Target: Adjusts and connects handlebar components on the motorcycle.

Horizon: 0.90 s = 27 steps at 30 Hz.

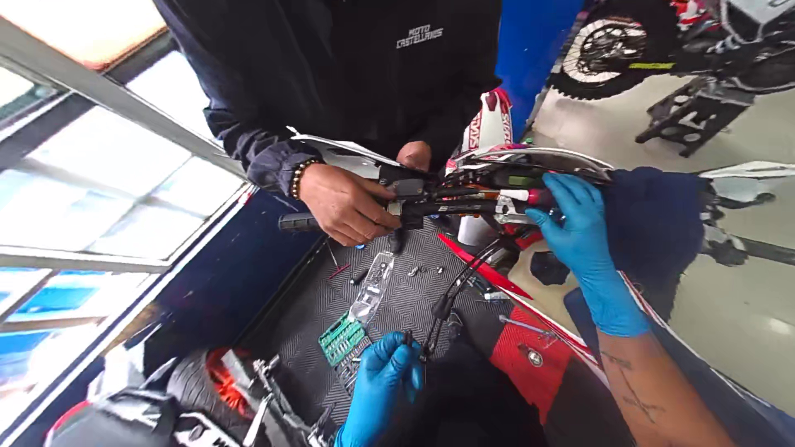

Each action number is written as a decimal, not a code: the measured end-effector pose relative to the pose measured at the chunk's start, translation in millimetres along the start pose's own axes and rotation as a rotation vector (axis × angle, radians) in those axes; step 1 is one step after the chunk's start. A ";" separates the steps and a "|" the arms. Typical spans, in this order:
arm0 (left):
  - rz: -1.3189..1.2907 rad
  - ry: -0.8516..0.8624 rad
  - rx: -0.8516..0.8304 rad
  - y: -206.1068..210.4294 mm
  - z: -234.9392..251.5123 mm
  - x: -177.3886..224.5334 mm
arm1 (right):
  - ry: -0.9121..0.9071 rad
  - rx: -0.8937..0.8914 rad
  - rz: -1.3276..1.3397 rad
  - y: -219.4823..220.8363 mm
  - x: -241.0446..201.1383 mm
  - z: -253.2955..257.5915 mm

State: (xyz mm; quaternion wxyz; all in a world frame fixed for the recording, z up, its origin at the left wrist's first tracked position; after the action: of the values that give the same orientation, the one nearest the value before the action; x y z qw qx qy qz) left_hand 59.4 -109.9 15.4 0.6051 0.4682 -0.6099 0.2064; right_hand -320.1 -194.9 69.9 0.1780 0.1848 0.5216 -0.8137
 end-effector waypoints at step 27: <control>-0.353 -0.147 0.286 21.8 69.6 -28.9 | -0.101 -0.048 0.426 82.8 -172.2 -93.3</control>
State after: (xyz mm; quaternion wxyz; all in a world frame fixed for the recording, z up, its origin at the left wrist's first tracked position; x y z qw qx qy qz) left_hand -1.4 -147.2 -17.3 0.5135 0.6623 -0.5255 0.1468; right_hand -119.9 -125.3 52.6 0.3760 0.2457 0.4803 -0.7533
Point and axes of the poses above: each hand's wrist, its own z-axis towards the middle knuckle, its own y-axis out of the palm, x = y × z, the point moved 10 cm from there along z, towards the middle knuckle, and after that the axes turned 11 degrees about -x, right-handed, at the moved point
